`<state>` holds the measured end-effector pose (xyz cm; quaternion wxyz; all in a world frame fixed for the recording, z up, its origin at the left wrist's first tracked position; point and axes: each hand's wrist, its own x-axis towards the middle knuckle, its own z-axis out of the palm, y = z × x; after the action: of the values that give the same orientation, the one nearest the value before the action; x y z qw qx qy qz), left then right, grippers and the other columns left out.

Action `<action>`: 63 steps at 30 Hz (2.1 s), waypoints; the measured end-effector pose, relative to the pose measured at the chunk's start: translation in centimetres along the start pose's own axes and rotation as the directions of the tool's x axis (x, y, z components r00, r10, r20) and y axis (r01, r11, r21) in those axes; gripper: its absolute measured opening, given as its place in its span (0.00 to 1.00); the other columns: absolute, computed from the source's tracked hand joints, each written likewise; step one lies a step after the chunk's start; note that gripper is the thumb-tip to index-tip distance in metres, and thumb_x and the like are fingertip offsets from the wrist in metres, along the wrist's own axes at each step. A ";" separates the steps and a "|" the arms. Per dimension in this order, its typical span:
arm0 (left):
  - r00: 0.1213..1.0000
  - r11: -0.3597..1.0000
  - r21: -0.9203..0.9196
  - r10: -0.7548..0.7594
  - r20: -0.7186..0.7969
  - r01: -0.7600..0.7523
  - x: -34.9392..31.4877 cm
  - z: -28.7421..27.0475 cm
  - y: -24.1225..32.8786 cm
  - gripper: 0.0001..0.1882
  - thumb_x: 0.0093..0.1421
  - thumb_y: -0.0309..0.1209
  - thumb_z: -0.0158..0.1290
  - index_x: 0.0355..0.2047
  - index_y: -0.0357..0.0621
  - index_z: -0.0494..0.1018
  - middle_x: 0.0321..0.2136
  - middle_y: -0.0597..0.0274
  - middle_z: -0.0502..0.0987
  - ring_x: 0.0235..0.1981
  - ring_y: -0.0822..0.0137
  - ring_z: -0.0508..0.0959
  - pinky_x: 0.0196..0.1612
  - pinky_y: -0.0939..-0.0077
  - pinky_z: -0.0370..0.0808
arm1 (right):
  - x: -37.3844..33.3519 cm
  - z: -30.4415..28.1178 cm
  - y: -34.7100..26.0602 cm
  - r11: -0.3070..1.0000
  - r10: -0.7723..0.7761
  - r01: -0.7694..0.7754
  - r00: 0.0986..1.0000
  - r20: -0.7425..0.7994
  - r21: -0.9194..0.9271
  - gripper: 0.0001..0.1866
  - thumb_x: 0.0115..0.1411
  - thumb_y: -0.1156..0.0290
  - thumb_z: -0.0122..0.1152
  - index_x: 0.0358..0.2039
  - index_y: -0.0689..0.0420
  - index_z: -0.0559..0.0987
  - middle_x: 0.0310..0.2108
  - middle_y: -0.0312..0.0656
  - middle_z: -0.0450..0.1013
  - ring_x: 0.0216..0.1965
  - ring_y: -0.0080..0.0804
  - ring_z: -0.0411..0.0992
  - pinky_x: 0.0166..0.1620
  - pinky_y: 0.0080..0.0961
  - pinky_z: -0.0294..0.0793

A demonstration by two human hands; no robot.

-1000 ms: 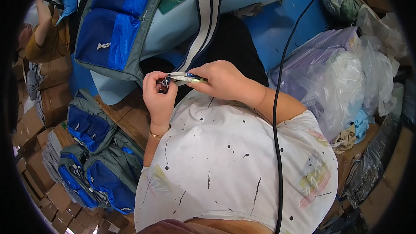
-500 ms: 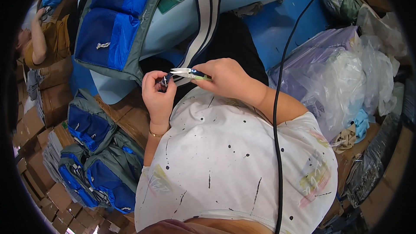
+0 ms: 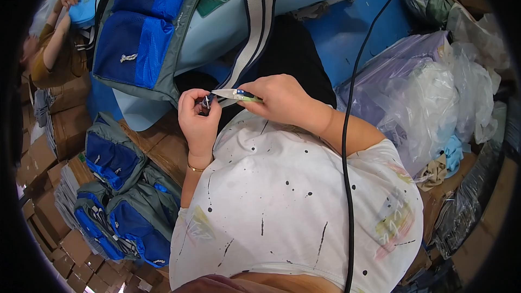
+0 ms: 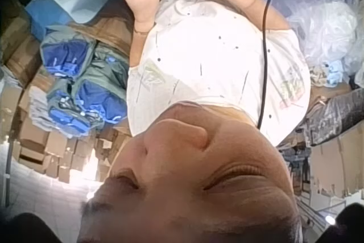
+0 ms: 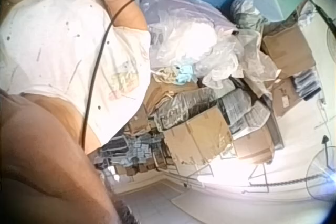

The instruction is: The recorder is assembling and finishing backpacks by attaching straps, buckles, and trimming loose threads in a factory workshop.

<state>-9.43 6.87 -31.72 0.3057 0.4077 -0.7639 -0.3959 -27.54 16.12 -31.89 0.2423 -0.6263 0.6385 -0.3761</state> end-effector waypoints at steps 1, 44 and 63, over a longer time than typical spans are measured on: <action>1.000 1.000 0.000 0.000 0.001 0.000 0.0 0.0 0.0 0.10 0.49 0.14 0.54 0.31 0.35 0.69 0.34 0.63 0.67 0.26 0.79 0.69 0.27 0.87 0.69 | 0.0 0.0 -0.1 1.000 -0.008 0.008 1.000 0.009 -0.014 0.13 0.51 0.66 0.64 0.38 0.56 0.81 0.23 0.42 0.75 0.24 0.39 0.74 0.25 0.29 0.71; 0.854 0.470 -0.715 -0.333 0.399 0.517 -0.5 -1.5 -1.5 0.20 0.61 0.21 0.43 0.54 0.33 0.63 0.46 0.51 0.72 0.41 0.64 0.77 0.42 0.72 0.77 | 16.3 -18.0 15.6 0.770 -0.557 0.199 0.673 -0.486 -0.606 0.19 0.57 0.60 0.60 0.44 0.60 0.72 0.31 0.39 0.71 0.31 0.25 0.71 0.36 0.18 0.71; 0.856 0.390 -0.763 -0.272 0.439 0.516 -0.1 -0.9 -1.4 0.24 0.59 0.19 0.40 0.57 0.38 0.55 0.49 0.44 0.71 0.46 0.53 0.77 0.38 0.75 0.78 | 0.9 4.6 6.0 0.212 0.061 -0.533 0.844 0.534 0.819 0.30 0.60 0.65 0.59 0.60 0.57 0.62 0.43 0.37 0.72 0.42 0.25 0.72 0.44 0.24 0.70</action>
<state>-8.18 6.12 -32.52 0.2672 0.3182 -0.3728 -0.8297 -27.77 14.03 -39.17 0.7562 -0.2757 0.3324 -0.4916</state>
